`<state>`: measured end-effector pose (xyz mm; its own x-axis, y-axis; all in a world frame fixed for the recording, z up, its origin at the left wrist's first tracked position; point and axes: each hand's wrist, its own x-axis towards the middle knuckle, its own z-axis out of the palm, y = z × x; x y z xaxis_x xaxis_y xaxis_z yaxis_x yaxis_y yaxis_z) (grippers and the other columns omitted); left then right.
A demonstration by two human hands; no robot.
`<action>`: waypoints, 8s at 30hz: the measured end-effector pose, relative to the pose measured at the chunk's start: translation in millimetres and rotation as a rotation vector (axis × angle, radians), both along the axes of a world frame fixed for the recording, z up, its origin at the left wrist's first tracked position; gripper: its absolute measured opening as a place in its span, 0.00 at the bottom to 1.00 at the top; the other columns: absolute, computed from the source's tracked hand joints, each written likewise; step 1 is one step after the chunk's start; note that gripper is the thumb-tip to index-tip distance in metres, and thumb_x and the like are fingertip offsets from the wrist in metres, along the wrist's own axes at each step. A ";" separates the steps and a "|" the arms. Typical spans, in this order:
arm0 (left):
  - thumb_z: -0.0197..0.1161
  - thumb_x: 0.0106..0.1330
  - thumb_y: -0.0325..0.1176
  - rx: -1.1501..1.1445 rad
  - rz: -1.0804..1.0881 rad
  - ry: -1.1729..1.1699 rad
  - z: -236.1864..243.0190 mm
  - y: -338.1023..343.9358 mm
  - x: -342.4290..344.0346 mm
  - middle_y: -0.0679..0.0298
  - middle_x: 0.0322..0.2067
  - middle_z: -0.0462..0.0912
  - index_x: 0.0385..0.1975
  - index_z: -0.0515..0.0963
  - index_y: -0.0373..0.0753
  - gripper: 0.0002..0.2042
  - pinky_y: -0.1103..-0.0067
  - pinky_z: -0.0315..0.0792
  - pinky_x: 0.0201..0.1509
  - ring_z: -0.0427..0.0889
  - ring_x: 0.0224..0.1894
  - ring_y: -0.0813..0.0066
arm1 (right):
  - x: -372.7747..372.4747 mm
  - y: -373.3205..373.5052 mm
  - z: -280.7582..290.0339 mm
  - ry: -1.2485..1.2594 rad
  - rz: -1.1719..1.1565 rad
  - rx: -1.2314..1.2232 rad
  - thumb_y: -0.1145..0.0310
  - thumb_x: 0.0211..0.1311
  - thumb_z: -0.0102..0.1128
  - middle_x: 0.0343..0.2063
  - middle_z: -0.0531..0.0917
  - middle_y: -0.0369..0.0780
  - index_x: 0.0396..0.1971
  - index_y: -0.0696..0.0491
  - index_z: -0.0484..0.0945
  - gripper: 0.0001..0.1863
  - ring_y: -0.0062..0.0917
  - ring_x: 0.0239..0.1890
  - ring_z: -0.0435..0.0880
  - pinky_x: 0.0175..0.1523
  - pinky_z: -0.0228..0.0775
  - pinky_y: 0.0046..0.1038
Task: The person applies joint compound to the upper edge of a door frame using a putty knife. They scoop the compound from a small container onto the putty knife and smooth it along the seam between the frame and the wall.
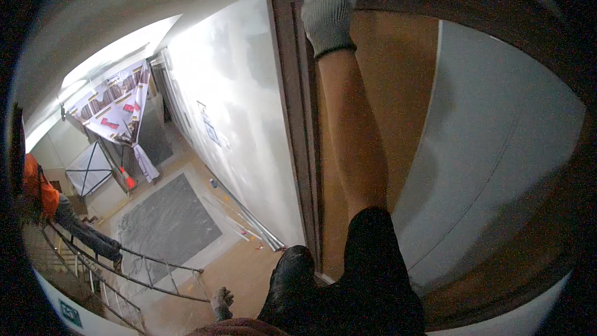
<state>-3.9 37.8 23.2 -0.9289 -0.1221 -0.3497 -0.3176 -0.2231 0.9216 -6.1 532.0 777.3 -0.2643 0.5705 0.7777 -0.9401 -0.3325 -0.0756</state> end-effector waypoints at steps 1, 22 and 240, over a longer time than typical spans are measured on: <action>0.62 0.70 0.44 -0.006 0.027 -0.029 4.3 -8.5 3.7 0.60 0.31 0.83 0.43 0.79 0.38 0.15 0.75 0.72 0.24 0.82 0.25 0.68 | -18.7 19.0 13.6 0.212 0.222 0.353 0.65 0.74 0.45 0.63 0.71 0.50 0.68 0.60 0.62 0.26 0.36 0.62 0.72 0.70 0.65 0.36; 0.61 0.71 0.40 0.052 0.129 -0.060 2.5 -99.5 5.8 0.67 0.25 0.79 0.35 0.79 0.42 0.09 0.81 0.66 0.21 0.77 0.21 0.78 | 40.8 70.3 51.6 0.048 0.069 0.339 0.80 0.63 0.50 0.45 0.80 0.54 0.45 0.73 0.73 0.14 0.36 0.47 0.81 0.58 0.77 0.31; 0.53 0.78 0.38 0.177 -1.006 0.918 253.7 381.4 11.6 0.59 0.44 0.83 0.52 0.78 0.28 0.18 0.74 0.73 0.56 0.80 0.48 0.70 | 361.8 68.2 -56.4 -0.268 -1.471 0.414 0.70 0.70 0.57 0.53 0.81 0.39 0.56 0.57 0.76 0.16 0.24 0.53 0.82 0.58 0.74 0.30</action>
